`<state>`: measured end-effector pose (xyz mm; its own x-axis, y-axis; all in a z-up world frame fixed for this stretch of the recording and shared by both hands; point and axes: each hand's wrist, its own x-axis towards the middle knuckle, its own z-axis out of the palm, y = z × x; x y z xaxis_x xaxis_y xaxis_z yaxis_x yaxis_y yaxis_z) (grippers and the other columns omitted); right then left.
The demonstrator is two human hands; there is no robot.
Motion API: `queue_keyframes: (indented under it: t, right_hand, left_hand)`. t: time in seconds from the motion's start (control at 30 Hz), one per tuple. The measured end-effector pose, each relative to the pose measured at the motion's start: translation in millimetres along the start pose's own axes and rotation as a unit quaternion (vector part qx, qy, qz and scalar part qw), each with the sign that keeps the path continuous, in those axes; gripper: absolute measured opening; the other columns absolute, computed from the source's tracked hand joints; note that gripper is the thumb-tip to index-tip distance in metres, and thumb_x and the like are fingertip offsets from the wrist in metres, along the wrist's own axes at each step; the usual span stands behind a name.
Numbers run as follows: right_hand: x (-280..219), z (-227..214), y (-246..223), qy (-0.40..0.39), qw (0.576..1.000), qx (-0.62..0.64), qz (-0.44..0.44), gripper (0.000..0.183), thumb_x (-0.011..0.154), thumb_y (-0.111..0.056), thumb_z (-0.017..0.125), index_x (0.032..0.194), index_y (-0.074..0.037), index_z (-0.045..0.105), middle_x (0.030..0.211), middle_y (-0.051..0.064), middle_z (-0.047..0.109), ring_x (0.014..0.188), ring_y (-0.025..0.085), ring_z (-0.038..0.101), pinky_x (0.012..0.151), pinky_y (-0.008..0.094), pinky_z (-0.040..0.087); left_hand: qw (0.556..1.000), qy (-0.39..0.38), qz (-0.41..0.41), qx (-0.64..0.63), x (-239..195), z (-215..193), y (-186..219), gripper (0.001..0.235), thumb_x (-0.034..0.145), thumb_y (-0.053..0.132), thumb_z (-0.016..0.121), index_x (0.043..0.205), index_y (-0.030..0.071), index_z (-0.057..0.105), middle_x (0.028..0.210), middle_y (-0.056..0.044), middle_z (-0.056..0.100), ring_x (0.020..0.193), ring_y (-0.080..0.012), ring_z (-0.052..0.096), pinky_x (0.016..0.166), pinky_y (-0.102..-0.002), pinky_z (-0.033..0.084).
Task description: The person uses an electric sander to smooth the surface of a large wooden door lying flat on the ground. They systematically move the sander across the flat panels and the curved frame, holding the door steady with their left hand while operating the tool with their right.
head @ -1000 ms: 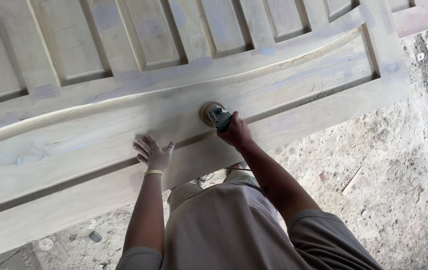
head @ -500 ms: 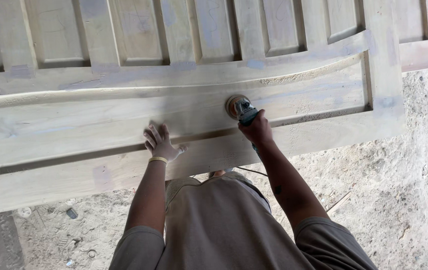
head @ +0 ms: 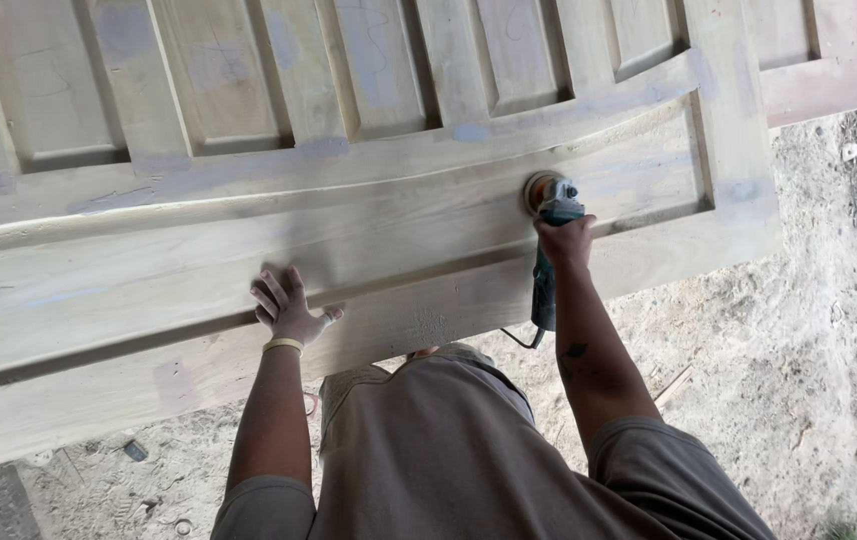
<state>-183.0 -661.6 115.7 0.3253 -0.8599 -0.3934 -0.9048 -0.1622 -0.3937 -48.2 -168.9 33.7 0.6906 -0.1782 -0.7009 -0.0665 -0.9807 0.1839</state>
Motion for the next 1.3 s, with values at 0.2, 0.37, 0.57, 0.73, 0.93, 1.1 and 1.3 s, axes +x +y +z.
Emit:
queue_keyframes:
  t: [0.2, 0.37, 0.57, 0.73, 0.93, 1.1, 1.3]
  right_hand:
    - [-36.8, 32.9, -19.8, -0.039, 0.999, 0.015, -0.02, 0.105, 0.081, -0.041, 0.082, 0.146, 0.009, 0.015, 0.117, 0.034, 0.062, 0.1, 0.044, 0.07, 0.083, 0.051, 0.065]
    - [-109.7, 92.6, -76.7, -0.068, 0.986, -0.035, -0.147, 0.085, 0.079, -0.042, 0.081, 0.13, 0.006, 0.033, 0.105, 0.034, 0.069, 0.096, 0.049, 0.072, 0.082, 0.054, 0.062]
    - [-195.2, 140.2, -149.2, -0.172, 0.954, -0.08, -0.235, 0.078, 0.076, -0.04, 0.079, 0.127, 0.0, 0.037, 0.111, 0.031, 0.067, 0.104, 0.048, 0.068, 0.088, 0.056, 0.058]
    - [-202.8, 143.1, -159.3, -0.191, 0.941, -0.105, -0.259, 0.069, 0.079, -0.037, 0.076, 0.126, -0.002, 0.039, 0.11, 0.028, 0.067, 0.103, 0.046, 0.07, 0.088, 0.054, 0.059]
    - [-129.9, 94.4, -110.6, -0.142, 0.956, -0.087, -0.243, 0.072, 0.079, -0.035, 0.076, 0.128, 0.001, 0.037, 0.105, 0.029, 0.07, 0.097, 0.047, 0.072, 0.085, 0.054, 0.06]
    - [-61.0, 45.1, -58.3, -0.096, 0.974, -0.061, -0.197, 0.082, 0.075, -0.037, 0.079, 0.131, 0.003, 0.034, 0.103, 0.031, 0.072, 0.096, 0.047, 0.073, 0.084, 0.052, 0.062]
    - [12.8, -7.4, -7.9, -0.017, 0.994, -0.036, -0.099, 0.084, 0.076, -0.043, 0.084, 0.128, 0.004, 0.036, 0.109, 0.033, 0.069, 0.104, 0.048, 0.07, 0.088, 0.053, 0.06]
  left_hand:
    - [1.0, -0.004, -0.005, -0.005, 0.5, 0.5, 1.0, 0.144, 0.072, 0.08, 0.072, 0.163, 0.027, -0.025, 0.157, -0.021, -0.049, 0.14, -0.0508, -0.046, 0.117, -0.075, -0.008]
    - [1.0, -0.007, 0.004, -0.019, -7.5, -3.1, 4.1, 0.144, 0.072, 0.078, 0.074, 0.163, 0.026, -0.025, 0.158, -0.021, -0.048, 0.142, -0.0512, -0.044, 0.118, -0.074, -0.007]
    - [1.0, -0.012, 0.001, -0.028, -18.3, -13.4, 6.5, 0.15, 0.066, 0.073, 0.084, 0.165, 0.024, -0.019, 0.163, -0.022, -0.04, 0.146, -0.0533, -0.037, 0.12, -0.071, -0.004]
    - [0.999, 0.001, 0.007, -0.037, -18.3, -17.0, 4.6, 0.15, 0.065, 0.072, 0.085, 0.165, 0.026, -0.017, 0.164, -0.021, -0.04, 0.146, -0.0543, -0.037, 0.12, -0.071, -0.006]
    - [1.0, -0.021, -0.014, -0.009, -3.6, -8.2, 3.7, 0.151, 0.065, 0.077, 0.08, 0.163, 0.025, -0.022, 0.161, -0.021, -0.045, 0.143, -0.0532, -0.042, 0.118, -0.073, -0.007]
    - [1.0, -0.026, -0.017, 0.004, 5.6, -0.2, -3.0, 0.152, 0.064, 0.08, 0.077, 0.162, 0.027, -0.026, 0.159, -0.02, -0.048, 0.141, -0.0506, -0.046, 0.117, -0.073, -0.01]
    - [1.0, -0.018, -0.02, 0.011, 13.8, 6.9, -7.9, 0.149, 0.066, 0.08, 0.076, 0.161, 0.028, -0.028, 0.157, -0.021, -0.05, 0.141, -0.0516, -0.046, 0.117, -0.074, -0.01]
